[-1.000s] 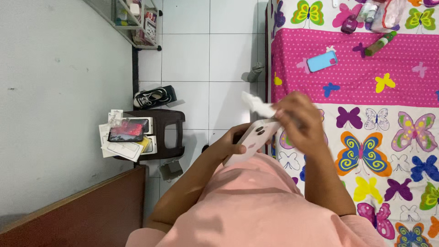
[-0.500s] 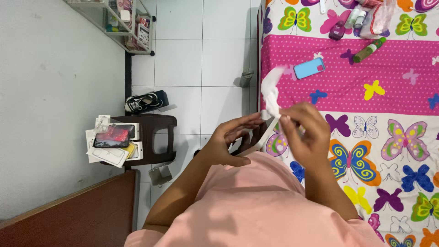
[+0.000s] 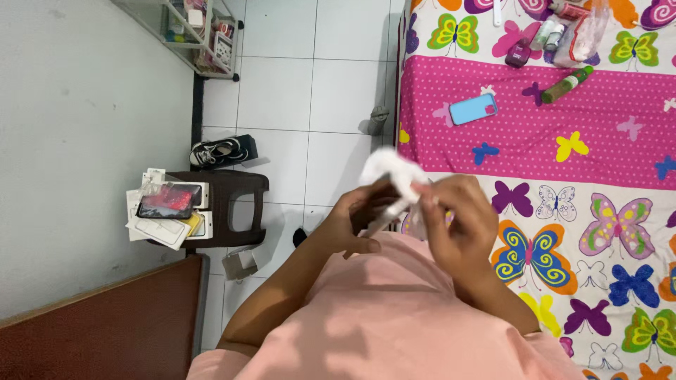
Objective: The person wipes a pink phone case with a tissue, then removes a blue case from a white phone and wipes the phone with a tissue. The person places the pink case onto the phone, adjusts it, and briefly inspects the phone before placing it on the bed.
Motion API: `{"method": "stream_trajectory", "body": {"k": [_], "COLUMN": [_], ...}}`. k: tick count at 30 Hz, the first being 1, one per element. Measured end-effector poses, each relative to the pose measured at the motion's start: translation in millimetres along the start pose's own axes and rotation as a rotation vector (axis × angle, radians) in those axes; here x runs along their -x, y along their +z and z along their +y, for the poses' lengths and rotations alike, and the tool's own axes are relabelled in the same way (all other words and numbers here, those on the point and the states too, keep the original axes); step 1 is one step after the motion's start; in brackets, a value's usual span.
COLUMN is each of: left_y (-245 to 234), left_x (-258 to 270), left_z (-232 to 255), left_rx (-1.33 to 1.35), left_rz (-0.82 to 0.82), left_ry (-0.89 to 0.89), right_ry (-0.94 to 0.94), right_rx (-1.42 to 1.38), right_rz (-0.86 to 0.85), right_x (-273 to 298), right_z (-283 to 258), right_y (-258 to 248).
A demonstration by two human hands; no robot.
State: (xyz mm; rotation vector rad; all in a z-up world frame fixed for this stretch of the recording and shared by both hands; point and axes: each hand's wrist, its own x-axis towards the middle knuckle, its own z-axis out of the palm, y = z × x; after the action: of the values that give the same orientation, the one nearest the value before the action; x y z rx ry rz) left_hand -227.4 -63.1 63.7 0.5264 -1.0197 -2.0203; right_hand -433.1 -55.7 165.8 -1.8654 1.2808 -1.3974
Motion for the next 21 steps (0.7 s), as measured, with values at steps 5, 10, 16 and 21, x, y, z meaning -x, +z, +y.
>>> {"method": "stream_trajectory", "body": {"k": [5, 10, 16, 21], "left_y": [17.5, 19.0, 12.4, 17.0], "left_x": [1.2, 0.9, -5.1, -18.4], "left_z": [-14.8, -33.3, -44.4, -25.8], "left_rx": [0.308, 0.436, 0.472, 0.54], "left_rz": [0.009, 0.129, 0.189, 0.227], "left_ry": [-0.003, 0.0, -0.052, 0.099], "right_ry": [0.291, 0.389, 0.313, 0.307], "right_rx": [-0.333, -0.29, -0.049, -0.089], "right_rz": [0.072, 0.016, -0.035, -0.073], "right_x": [3.1, 10.4, 10.4, 21.0], "right_z": [22.5, 27.8, 25.6, 34.3], "right_y": [14.1, 19.8, 17.5, 20.0]}}
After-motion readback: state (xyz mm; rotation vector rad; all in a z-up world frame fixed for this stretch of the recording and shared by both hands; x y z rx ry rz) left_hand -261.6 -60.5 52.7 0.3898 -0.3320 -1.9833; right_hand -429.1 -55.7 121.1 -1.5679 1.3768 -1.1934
